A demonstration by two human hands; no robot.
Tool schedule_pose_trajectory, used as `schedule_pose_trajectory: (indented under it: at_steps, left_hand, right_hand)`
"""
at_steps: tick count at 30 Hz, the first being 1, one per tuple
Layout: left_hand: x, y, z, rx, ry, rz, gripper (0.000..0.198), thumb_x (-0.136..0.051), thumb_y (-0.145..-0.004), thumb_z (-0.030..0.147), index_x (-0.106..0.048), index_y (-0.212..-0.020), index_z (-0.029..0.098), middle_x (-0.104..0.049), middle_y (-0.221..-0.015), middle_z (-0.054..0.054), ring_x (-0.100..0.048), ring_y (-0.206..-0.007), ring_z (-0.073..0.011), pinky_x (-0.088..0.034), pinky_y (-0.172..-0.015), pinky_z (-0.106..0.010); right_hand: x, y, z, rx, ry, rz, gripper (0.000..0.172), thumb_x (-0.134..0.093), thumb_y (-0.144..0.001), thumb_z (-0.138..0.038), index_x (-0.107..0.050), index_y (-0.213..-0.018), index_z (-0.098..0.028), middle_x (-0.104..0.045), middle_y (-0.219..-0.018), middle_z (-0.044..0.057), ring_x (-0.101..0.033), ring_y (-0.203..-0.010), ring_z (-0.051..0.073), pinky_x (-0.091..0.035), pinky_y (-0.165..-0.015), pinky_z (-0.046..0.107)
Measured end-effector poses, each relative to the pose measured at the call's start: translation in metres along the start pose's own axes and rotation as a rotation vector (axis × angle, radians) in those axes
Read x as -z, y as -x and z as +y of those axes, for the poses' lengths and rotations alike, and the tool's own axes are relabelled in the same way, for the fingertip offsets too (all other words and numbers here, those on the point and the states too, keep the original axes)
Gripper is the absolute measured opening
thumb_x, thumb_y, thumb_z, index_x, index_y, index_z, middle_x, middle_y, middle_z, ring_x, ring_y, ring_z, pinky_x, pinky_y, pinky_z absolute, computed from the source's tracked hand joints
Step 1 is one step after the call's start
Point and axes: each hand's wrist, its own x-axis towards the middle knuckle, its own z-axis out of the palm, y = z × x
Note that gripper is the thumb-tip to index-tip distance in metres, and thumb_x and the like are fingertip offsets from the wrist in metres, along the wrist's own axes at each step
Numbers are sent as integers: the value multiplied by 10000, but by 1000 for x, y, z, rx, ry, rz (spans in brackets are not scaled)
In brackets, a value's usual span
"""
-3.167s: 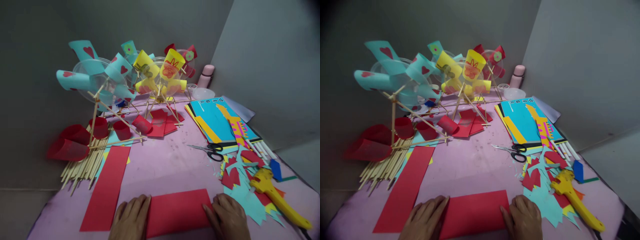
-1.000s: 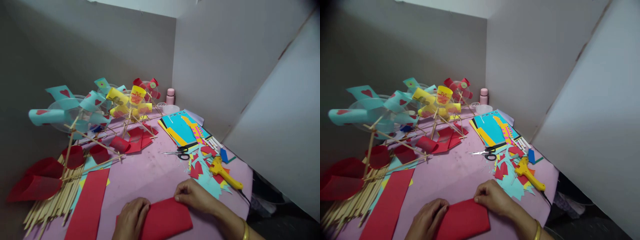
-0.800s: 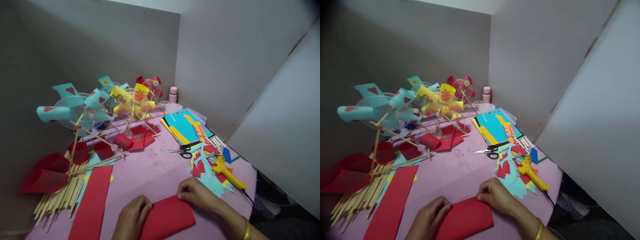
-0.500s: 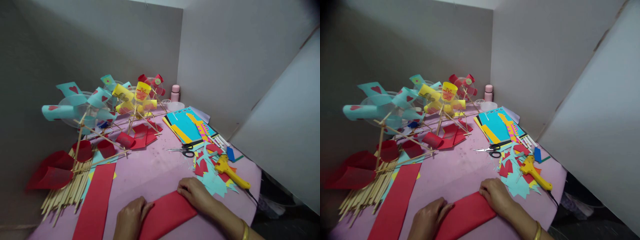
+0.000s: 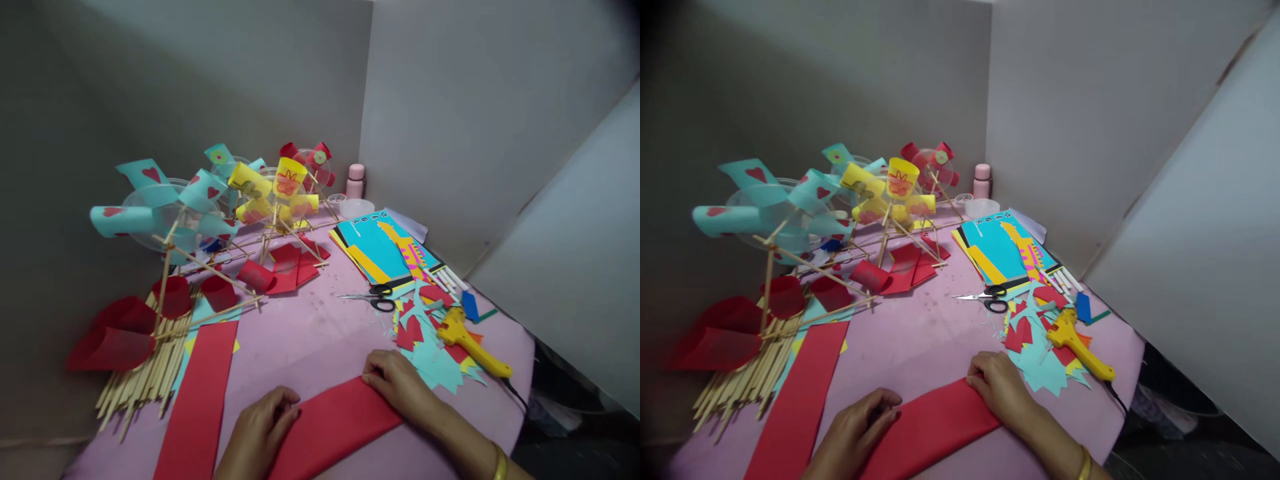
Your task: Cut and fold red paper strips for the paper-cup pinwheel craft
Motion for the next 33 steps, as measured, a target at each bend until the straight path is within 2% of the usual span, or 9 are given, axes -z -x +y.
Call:
schedule_pose_trajectory:
  at_steps: [4, 9, 15, 22, 29, 31, 33]
  left_hand:
    - [9, 6, -7, 79, 176, -23, 168, -539, -783, 275, -672, -852, 201, -717, -835, -13, -633, -796, -187, -453, -716, -250]
    - [9, 14, -17, 224, 366, 22, 245, -533, -725, 277, -693, -820, 117, -735, -770, -76, -649, -698, -194, -486, -639, -271]
    - [10, 23, -16, 258, 385, 98, 247, -545, -718, 266, -726, -822, 134, -755, -846, -91, -672, -796, -224, -502, -732, -303]
    - [10, 24, -16, 207, 223, 137, 230, -514, -766, 265, -724, -804, 178, -756, -844, -66, -679, -798, -224, -506, -745, -308]
    - [-3, 24, -22, 45, -6, 234, 298, -414, -842, 303, -689, -833, 187, -688, -852, -99, -639, -828, -258, -486, -783, -393]
    - [-7, 26, -23, -15, -146, 277, 310, -387, -855, 231, -687, -927, 194, -684, -962, -114, -628, -924, -268, -485, -833, -417]
    - [-10, 26, -21, -165, -420, 313, 399, -374, -849, 131, -613, -1150, 239, -645, -1175, -101, -585, -1076, -263, -485, -883, -416]
  right_hand:
    - [0, 1, 3, -3, -34, -18, 156, -527, -758, -127, -579, -621, -182, -645, -666, 12, -580, -655, 155, -365, -606, 241]
    - [-1, 4, 5, 8, -58, -48, 168, -494, -775, -140, -549, -622, -181, -625, -663, 16, -572, -655, 169, -366, -609, 260]
    - [-1, 4, 5, 0, -59, -84, 164, -491, -793, -183, -559, -644, -175, -630, -663, 33, -568, -640, 184, -370, -593, 272]
    - [0, 4, 3, -3, -53, -75, 167, -489, -786, -147, -564, -641, -179, -632, -666, 18, -576, -648, 166, -373, -601, 258]
    - [-5, 3, -1, -33, 15, 20, 150, -532, -794, -154, -583, -655, -178, -642, -690, 17, -569, -677, 175, -356, -661, 285]
    - [-5, 3, -2, -46, 37, 38, 143, -544, -780, -137, -583, -649, -177, -642, -683, 18, -567, -672, 178, -349, -663, 292]
    - [-5, 3, -3, -49, 53, 47, 141, -551, -769, -123, -582, -642, -179, -641, -679, 16, -566, -667, 177, -343, -651, 288]
